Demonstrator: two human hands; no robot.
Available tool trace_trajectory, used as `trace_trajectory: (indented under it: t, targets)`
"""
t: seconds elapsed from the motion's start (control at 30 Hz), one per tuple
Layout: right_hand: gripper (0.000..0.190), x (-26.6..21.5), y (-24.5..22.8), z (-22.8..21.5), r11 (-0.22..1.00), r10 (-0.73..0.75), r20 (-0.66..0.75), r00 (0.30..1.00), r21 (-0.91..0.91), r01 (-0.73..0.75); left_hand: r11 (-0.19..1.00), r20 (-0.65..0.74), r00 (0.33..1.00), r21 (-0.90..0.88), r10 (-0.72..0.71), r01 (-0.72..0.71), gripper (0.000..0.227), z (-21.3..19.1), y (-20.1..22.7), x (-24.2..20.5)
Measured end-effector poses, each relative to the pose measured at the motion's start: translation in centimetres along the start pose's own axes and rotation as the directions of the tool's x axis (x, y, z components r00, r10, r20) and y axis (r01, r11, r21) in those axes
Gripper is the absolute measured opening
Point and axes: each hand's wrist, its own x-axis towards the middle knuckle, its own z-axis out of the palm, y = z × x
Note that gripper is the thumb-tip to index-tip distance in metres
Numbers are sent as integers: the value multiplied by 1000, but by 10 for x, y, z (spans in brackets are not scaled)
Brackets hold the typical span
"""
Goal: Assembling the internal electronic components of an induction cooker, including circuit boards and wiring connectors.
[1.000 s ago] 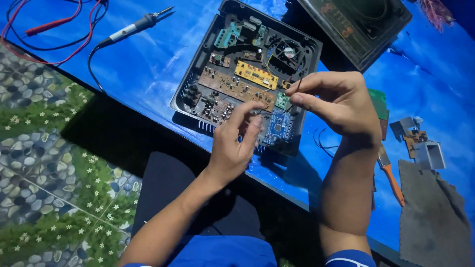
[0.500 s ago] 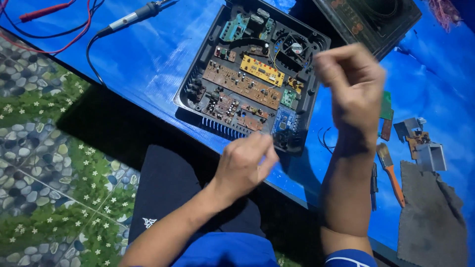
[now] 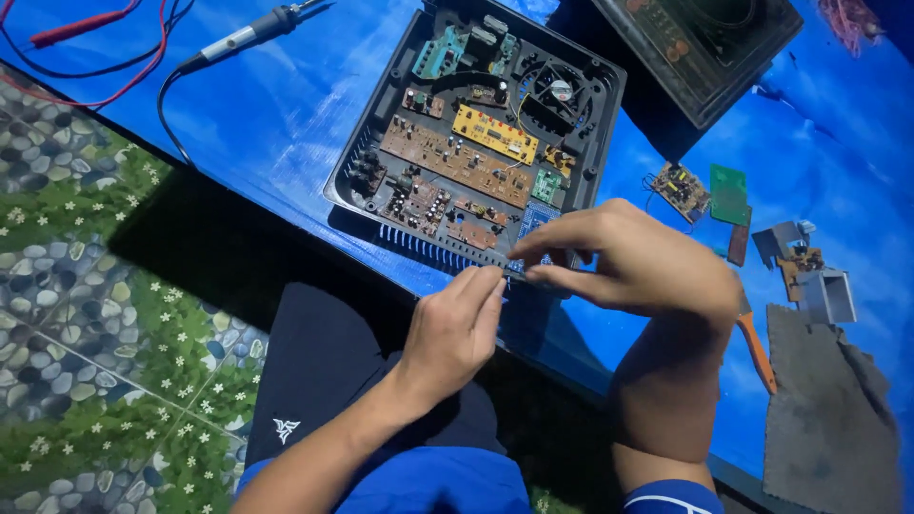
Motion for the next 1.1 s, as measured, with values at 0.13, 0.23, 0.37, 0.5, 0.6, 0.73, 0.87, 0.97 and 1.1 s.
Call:
trace_trajectory:
  t: [0.13,0.23,0.37,0.5,0.6,0.73,0.87,0.97,1.1]
  targets:
    - [23,10,-9,10,1000,-6,-31,999,-28,5,992,-40,996,102,74,-69,17,-9,0,1]
    - [22,16,-15,13,999,-38,-32,999,10,38,955,-73,988,276,136,-112,12,-16,-6,4]
    - [27,19,-22,15,985,-110,-42,993,128,114,855,-74,987,513,141,-83,24,-27,-15,-2]
    - [35,27,-18,31,989,-125,-10,992,73,125,876,-118,987,481,109,-39,20,-36,-13,-5]
    - [27,36,-11,41,999,-23,64,998,31,21,853,-120,978,514,172,-87,12,-38,-16,-4]
    - [20,36,-16,39,997,-78,-73,994,-15,77,861,-74,988,502,136,-81,9,-45,-14,-4]
    - [14,36,-32,41,987,-160,-198,967,-25,158,913,-34,999,408,36,-19,28,-55,-4,-10]
    - [19,36,-31,44,987,-160,-182,970,-58,152,918,26,997,391,-76,60,27,-60,-8,-15]
    - [24,32,-36,39,989,-145,-179,973,-33,141,944,118,983,315,-138,95,31,-65,-1,-17]
